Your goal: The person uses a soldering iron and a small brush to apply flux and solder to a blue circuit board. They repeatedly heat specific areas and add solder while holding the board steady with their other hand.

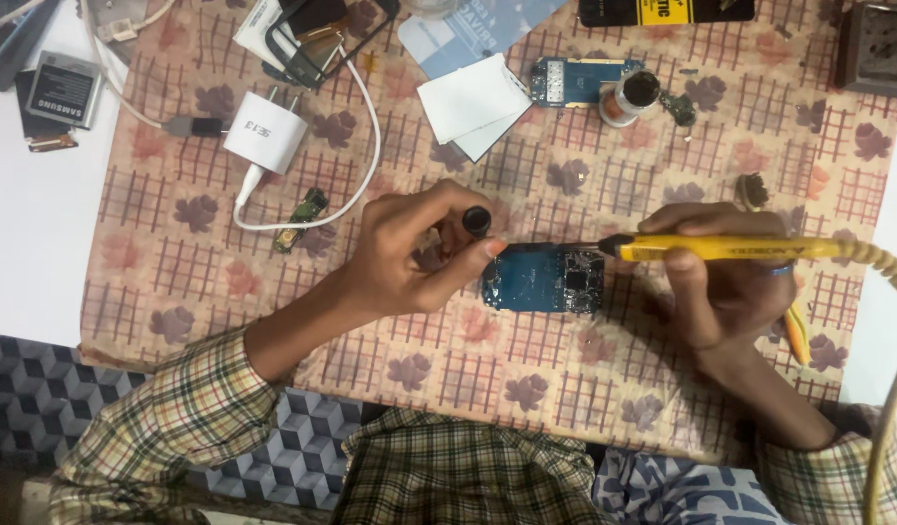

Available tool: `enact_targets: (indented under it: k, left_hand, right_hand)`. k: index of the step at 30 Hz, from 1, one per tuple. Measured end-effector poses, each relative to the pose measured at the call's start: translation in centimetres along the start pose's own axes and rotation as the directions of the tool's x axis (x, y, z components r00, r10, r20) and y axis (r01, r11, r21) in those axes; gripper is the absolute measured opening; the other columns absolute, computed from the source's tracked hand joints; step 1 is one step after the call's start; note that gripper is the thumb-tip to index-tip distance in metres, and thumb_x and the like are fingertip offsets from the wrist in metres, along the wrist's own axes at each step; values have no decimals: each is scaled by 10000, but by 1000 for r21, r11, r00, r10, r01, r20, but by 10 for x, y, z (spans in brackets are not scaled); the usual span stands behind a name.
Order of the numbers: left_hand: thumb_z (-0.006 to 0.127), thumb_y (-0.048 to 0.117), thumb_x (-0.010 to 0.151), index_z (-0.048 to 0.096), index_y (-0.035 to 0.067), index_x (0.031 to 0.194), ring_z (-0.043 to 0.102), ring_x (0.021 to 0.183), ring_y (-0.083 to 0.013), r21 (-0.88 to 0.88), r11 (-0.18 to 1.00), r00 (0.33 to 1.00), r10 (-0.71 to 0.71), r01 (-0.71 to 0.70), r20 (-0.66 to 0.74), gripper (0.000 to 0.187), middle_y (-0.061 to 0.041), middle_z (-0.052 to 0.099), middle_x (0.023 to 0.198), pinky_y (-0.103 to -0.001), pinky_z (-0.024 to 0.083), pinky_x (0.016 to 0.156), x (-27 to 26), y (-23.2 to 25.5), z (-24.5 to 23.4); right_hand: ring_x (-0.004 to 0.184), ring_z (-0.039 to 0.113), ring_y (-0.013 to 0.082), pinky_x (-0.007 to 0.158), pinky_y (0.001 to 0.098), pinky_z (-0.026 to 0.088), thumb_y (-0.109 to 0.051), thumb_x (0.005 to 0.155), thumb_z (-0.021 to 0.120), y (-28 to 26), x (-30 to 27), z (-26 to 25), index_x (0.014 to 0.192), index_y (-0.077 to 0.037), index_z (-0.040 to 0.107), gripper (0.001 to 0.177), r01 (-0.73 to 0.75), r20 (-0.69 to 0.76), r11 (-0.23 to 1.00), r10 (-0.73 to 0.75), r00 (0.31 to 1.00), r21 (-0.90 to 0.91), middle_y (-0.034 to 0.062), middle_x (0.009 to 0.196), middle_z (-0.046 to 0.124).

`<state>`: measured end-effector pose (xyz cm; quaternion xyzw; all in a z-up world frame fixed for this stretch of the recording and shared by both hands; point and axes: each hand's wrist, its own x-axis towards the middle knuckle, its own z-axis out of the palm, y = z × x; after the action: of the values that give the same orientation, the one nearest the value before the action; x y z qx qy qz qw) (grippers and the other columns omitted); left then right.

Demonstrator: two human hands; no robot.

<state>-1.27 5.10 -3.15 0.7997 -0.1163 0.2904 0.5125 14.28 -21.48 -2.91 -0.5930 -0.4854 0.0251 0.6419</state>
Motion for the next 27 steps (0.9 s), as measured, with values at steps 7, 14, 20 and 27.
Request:
enact_targets:
  k: [7, 14, 20, 27]
  left_hand:
    - [723, 101, 981, 658, 38, 954, 657, 579, -92, 33, 999, 1000, 13, -13, 7, 95, -43, 667, 746, -239, 492, 467, 1, 4, -1]
    - [741, 124, 973, 664, 42, 941, 638, 560, -91, 86, 995, 999, 42, -42, 0, 117, -41, 666, 728, -239, 474, 450, 0, 1, 0]
    - [750, 129, 965, 666, 39, 942, 626, 538, -88, 93, 995, 999, 43, -43, 8, 125, -38, 662, 709, -240, 455, 433, 0, 2, -1]
    - [745, 133, 980, 655, 43, 929, 621, 518, -75, 79, 995, 998, 57, -58, 8, 137, -28, 654, 688, -229, 449, 424, 2, 2, -1]
  right_hand:
    - [919, 737, 256, 723, 297, 688, 4, 1079, 570, -6, -9, 0, 1209, 44, 490, 158, -30, 59, 992, 38, 998, -123, 214, 1056, 665]
    - [866, 730, 218, 664, 251, 655, 6, 1071, 578, -8, -7, -1, 1212, 38, 496, 167, -34, 39, 989, 40, 998, -142, 201, 1049, 679]
    - [909, 737, 236, 696, 268, 670, 3, 1091, 576, -7, -7, -1, 1235, 31, 484, 173, -7, 42, 992, 12, 999, -126, 190, 1033, 665]
    - [868, 745, 265, 681, 312, 682, -5, 1085, 570, -5, -3, 0, 1214, 21, 498, 149, -14, 32, 994, 17, 999, -104, 185, 984, 655]
